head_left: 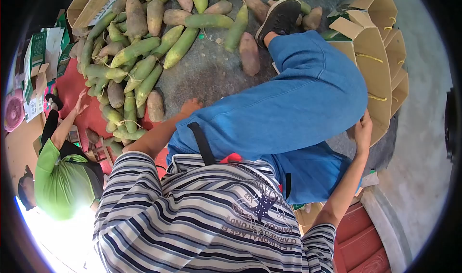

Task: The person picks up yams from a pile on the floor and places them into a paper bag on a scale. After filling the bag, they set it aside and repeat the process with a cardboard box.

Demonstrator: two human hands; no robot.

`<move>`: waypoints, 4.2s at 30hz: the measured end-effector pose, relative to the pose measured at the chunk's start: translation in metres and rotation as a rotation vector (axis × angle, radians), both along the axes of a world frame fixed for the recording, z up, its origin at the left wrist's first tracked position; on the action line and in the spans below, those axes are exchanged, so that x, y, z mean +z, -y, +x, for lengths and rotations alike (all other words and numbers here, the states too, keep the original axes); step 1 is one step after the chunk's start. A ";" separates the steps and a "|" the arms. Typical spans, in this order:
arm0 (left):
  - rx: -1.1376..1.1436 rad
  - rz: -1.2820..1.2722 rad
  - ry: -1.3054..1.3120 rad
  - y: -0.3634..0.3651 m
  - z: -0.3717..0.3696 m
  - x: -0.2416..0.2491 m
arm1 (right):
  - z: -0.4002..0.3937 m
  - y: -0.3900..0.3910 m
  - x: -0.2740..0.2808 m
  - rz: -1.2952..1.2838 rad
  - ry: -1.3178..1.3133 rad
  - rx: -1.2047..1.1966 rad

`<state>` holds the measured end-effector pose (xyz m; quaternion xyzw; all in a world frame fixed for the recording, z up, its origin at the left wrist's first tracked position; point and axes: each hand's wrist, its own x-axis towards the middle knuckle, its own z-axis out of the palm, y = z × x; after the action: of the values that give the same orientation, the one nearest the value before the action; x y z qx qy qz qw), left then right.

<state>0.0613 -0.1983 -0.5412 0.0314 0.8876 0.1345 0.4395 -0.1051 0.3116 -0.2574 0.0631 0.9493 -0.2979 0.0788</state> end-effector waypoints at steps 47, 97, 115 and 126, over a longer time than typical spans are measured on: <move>0.301 1.012 -0.737 -0.143 -0.288 0.237 | 0.000 -0.003 0.012 0.136 0.064 0.081; 0.582 0.811 -1.080 -0.100 -0.269 0.261 | -0.002 0.004 0.010 0.213 0.100 0.054; 0.195 0.547 -0.742 -0.060 -0.271 0.165 | -0.002 0.001 0.013 0.203 0.105 0.100; 0.501 -0.478 -0.343 0.144 -0.111 0.074 | -0.004 0.012 0.011 0.148 0.119 0.057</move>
<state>-0.0493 -0.3420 -0.4667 -0.2678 0.9347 0.0198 0.2329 -0.1096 0.2995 -0.2466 0.0595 0.9637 -0.2203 0.1387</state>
